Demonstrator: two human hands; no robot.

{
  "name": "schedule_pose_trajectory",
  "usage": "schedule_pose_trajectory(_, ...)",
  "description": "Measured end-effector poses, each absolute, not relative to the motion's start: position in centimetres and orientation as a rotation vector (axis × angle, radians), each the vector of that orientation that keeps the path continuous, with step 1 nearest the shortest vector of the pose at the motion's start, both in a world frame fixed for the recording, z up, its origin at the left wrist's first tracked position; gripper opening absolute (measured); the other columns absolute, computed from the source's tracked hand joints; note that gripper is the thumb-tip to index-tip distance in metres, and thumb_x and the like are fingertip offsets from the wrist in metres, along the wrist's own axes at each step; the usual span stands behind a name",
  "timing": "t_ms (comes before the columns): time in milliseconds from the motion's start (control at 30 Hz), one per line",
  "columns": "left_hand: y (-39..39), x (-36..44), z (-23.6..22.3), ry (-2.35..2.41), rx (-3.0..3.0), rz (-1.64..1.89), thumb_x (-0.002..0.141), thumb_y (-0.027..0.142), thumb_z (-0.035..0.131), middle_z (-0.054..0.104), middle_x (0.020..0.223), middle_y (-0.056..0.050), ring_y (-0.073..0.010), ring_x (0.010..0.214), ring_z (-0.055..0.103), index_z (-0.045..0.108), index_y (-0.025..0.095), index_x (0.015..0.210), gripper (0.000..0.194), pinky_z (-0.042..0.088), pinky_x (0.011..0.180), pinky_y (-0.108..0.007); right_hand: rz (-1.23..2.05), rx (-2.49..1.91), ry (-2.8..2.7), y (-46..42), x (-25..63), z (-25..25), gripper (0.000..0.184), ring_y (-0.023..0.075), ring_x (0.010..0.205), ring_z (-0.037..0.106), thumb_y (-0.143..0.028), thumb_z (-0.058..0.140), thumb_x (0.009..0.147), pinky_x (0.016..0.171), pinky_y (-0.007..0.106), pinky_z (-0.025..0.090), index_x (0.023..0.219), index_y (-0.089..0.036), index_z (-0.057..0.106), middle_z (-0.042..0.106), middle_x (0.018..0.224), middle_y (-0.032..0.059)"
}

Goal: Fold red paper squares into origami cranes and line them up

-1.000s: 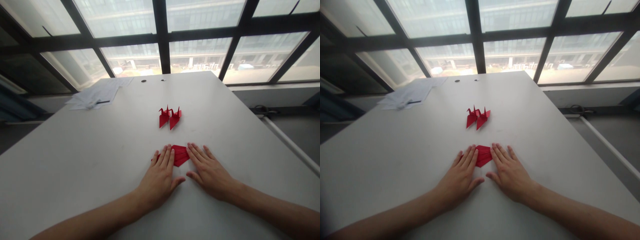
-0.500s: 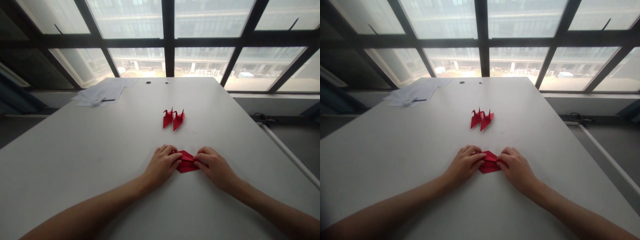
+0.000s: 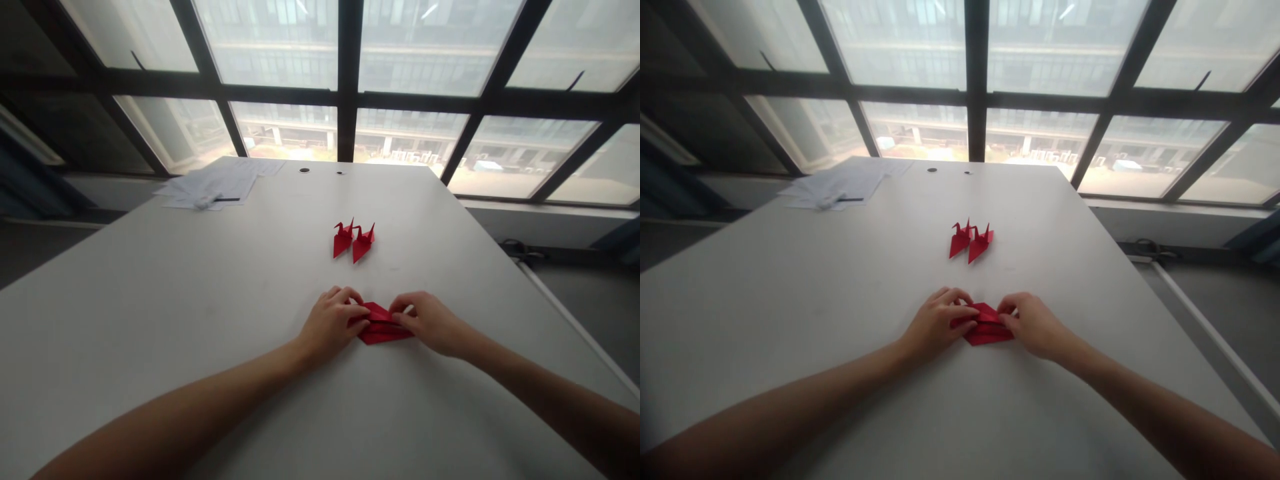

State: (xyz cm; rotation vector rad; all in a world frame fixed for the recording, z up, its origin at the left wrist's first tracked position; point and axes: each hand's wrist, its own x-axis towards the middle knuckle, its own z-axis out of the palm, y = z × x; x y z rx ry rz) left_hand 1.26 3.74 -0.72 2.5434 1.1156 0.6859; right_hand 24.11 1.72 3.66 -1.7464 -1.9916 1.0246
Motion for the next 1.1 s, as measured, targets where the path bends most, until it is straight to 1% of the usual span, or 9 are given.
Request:
schedule_pose_trajectory(133,3.8,1.3,-0.8,1.121,2.464,0.717,0.083,0.025,0.075,0.065,0.113,-0.001,-0.0223,0.102,0.057,0.076,0.03,0.094,0.012,0.048,0.093,-0.038,1.311,-1.808,-1.774,2.8,24.6,3.9,0.022,0.0183,0.07,0.066,-0.022,0.068,0.08,0.059,0.026,0.047,0.101,-0.014,0.068,0.075,0.088,0.0086)
schedule_pose_trajectory(267,3.7,1.3,-0.6,1.122,2.383,0.754,0.081,0.024,0.077,0.063,0.116,-0.001,-0.0235,0.106,0.057,0.071,0.026,0.088,0.009,0.047,0.096,-0.039,1.491,-1.76,-1.769,3.0,24.9,3.6,0.024,0.0154,0.062,0.061,-0.027,0.072,0.077,0.053,0.024,0.041,0.096,-0.013,0.072,0.074,0.075,0.006)
schedule_pose_trajectory(333,3.8,1.4,-0.5,1.154,2.323,0.851,0.08,0.027,0.077,0.061,0.12,-0.003,-0.0249,0.11,0.056,0.067,0.025,0.095,0.019,0.045,0.099,-0.041,1.555,-1.71,-1.738,3.1,25.0,3.4,0.023,0.0147,0.061,0.061,-0.027,0.074,0.075,0.053,0.023,0.04,0.094,-0.013,0.073,0.074,0.073,0.0051)
schedule_pose_trajectory(433,4.0,1.4,-0.4,1.257,2.168,1.065,0.089,0.031,0.067,0.06,0.122,-0.005,-0.0246,0.113,0.055,0.058,0.024,0.111,0.024,0.043,0.101,-0.042,1.58,-1.601,-1.647,3.2,25.1,3.6,0.025,0.0169,0.068,0.066,-0.027,0.075,0.073,0.059,0.024,0.046,0.095,-0.014,0.072,0.075,0.077,0.0053)
schedule_pose_trajectory(533,4.3,1.4,-0.2,1.341,2.028,1.179,0.096,0.032,0.057,0.06,0.12,-0.006,-0.0237,0.112,0.056,0.053,0.025,0.12,0.025,0.044,0.099,-0.042,1.375,-1.494,-1.708,3.2,25.0,4.2,0.026,0.019,0.074,0.068,-0.026,0.074,0.077,0.067,0.028,0.052,0.1,-0.016,0.071,0.075,0.081,0.0049)
schedule_pose_trajectory(700,4.1,1.1,0.7,1.323,2.099,1.38,0.097,0.036,0.055,0.056,0.13,-0.009,-0.0249,0.124,0.05,0.049,0.024,0.131,0.036,0.039,0.107,-0.043,0.566,-1.289,-1.946,2.8,25.1,4.6,0.012,0.0205,0.082,0.067,-0.027,0.062,0.09,0.075,0.033,0.054,0.096,-0.02,0.071,0.073,0.091,0.0063)
schedule_pose_trajectory(833,3.3,1.0,1.0,1.28,2.302,1.447,0.096,0.036,0.055,0.054,0.137,-0.012,-0.0265,0.132,0.046,0.044,0.023,0.138,0.045,0.035,0.112,-0.045,0.114,-1.075,-2.223,2.6,25.7,2.8,0.017,0.0215,0.088,0.064,-0.021,0.053,0.097,0.081,0.036,0.052,0.096,-0.021,0.069,0.071,0.093,0.009)
schedule_pose_trajectory(1000,2.8,1.5,-0.2,1.13,2.73,0.764,0.101,0.037,0.045,0.043,0.153,-0.014,-0.0266,0.147,0.031,0.033,0.018,0.151,0.054,0.017,0.121,-0.05,-0.011,-1.029,-2.546,1.8,26.3,0.7,0.021,0.0223,0.105,0.063,-0.014,0.051,0.097,0.092,0.039,0.05,0.106,-0.02,0.069,0.069,0.113,0.0104)
schedule_pose_trajectory(1100,2.7,1.6,-1.0,1.04,2.82,0.467,0.102,0.048,0.039,0.039,0.156,-0.014,-0.0268,0.148,0.03,0.033,0.017,0.152,0.059,0.018,0.121,-0.052,0.007,-1.053,-2.586,0.7,26.6,0.3,0.03,0.024,0.118,0.06,-0.016,0.051,0.097,0.102,0.043,0.047,0.124,-0.019,0.064,0.066,0.127,0.0115)
